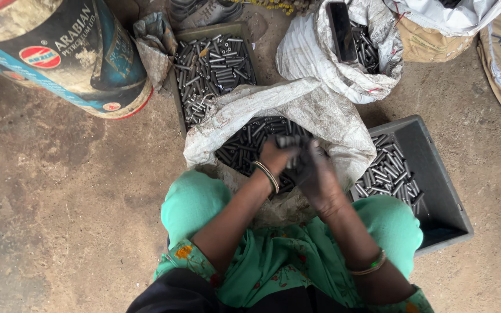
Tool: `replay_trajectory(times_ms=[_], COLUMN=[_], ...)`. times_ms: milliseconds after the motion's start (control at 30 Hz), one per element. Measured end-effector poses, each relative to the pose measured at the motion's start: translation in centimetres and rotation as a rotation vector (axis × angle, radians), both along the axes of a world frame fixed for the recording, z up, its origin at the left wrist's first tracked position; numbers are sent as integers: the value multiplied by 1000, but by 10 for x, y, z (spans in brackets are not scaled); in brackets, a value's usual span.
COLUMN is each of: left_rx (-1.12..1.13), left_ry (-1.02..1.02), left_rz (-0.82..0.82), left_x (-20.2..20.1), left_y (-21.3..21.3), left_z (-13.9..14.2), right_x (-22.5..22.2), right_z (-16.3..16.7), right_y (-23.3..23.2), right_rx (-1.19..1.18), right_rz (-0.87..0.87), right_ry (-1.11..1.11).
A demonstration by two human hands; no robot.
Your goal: The person sits on the floor and sorts small black metal roller parts from a white sack, picking them one at a time and placing selected pieces into a plastic tray beside the sack. They hold a small group of parts in one hand while continuing to pick through the sack with the other.
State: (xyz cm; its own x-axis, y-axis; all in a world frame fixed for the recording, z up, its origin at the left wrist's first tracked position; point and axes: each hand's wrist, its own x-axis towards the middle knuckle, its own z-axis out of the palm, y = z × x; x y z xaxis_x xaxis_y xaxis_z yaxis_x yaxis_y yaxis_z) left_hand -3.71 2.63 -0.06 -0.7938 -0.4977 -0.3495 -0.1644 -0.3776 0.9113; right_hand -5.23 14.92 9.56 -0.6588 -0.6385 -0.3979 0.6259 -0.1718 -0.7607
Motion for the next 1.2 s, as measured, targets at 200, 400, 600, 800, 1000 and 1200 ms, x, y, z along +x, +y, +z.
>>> replay_trajectory(times_ms=[200,400,600,800,1000,1200], left_rx=[-345,-359,-980,-944,365,1129], left_ry=[-319,-436,-434,-302,273,559], left_rz=[-138,-233,-570,-382,1,-96], left_x=[-12,-5,15,21,35,47], left_y=[37,40,25,-15,-25,12], left_z=[-29,1,72,98,101,96], right_x=[6,3,-12,-11,13,55], right_z=[-50,-87,-88,-59,29,49], right_y=[-8,-10,-3,0,3,-19], right_rx=[-53,-144,-290,-257,-209,-268], right_rz=[-92,-127,-89,-176,-202,-360], right_ry=[-287,-292,-419,-475,117,610])
